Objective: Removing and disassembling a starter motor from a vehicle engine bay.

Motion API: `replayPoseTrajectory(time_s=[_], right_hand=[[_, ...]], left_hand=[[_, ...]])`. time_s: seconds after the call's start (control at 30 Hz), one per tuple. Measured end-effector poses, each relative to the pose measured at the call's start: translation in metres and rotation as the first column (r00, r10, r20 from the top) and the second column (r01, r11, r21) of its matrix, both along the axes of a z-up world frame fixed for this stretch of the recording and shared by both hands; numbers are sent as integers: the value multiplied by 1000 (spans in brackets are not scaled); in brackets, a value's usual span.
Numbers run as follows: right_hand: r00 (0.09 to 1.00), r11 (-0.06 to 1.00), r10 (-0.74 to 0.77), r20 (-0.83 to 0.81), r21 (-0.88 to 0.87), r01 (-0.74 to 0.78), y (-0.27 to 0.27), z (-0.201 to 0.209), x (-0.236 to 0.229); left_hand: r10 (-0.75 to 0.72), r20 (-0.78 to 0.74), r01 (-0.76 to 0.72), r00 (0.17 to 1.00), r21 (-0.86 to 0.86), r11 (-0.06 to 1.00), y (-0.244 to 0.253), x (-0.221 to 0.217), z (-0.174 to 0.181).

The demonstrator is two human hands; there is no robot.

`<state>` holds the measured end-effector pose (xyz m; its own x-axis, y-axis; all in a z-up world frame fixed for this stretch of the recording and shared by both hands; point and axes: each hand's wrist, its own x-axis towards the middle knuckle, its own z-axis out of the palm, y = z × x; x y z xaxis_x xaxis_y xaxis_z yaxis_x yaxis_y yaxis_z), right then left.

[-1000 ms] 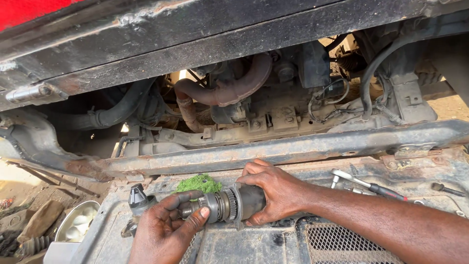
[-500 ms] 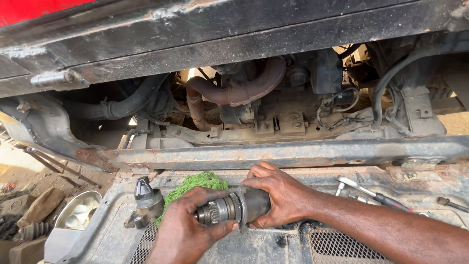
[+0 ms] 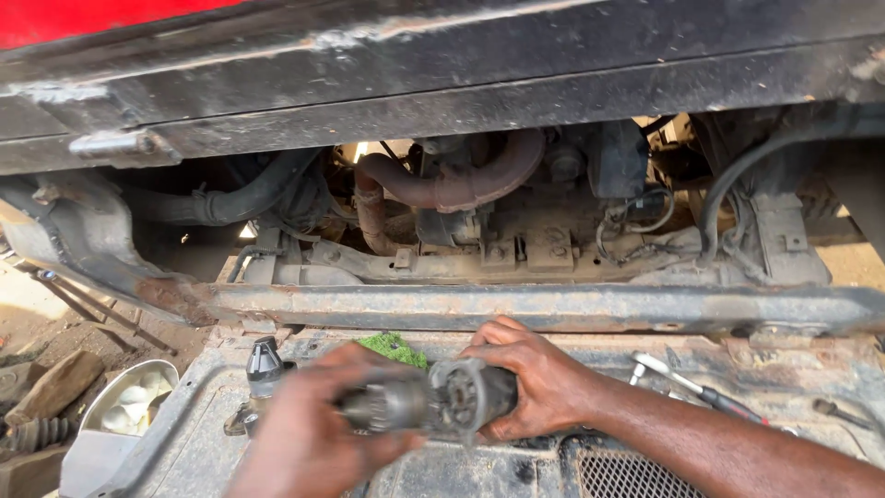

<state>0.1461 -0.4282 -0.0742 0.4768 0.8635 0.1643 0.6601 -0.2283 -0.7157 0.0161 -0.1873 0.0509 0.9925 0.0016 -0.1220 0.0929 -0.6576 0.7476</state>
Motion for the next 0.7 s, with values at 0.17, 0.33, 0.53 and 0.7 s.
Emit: replayPoseTrajectory(time_s=[0.17,0.33,0.53,0.7], right_hand=[[1000,989,-23,12,147,21,-4,-10,5],[1000,950,-11,26,314,2,-4,22,-4],[865,851,-250,-436,327,411,-18,3,10],[826,738,-185,-532,481,474,-27,-1,27]], left_hand=[[132,-37,-130,991,50,990,27,-2,32],[130,-56,-89,990,472,877,7,2,20],[-130,-179,191,975,387,902,-29,19,-4],[-180,-240,241,954,253,937,-49,44,-31]])
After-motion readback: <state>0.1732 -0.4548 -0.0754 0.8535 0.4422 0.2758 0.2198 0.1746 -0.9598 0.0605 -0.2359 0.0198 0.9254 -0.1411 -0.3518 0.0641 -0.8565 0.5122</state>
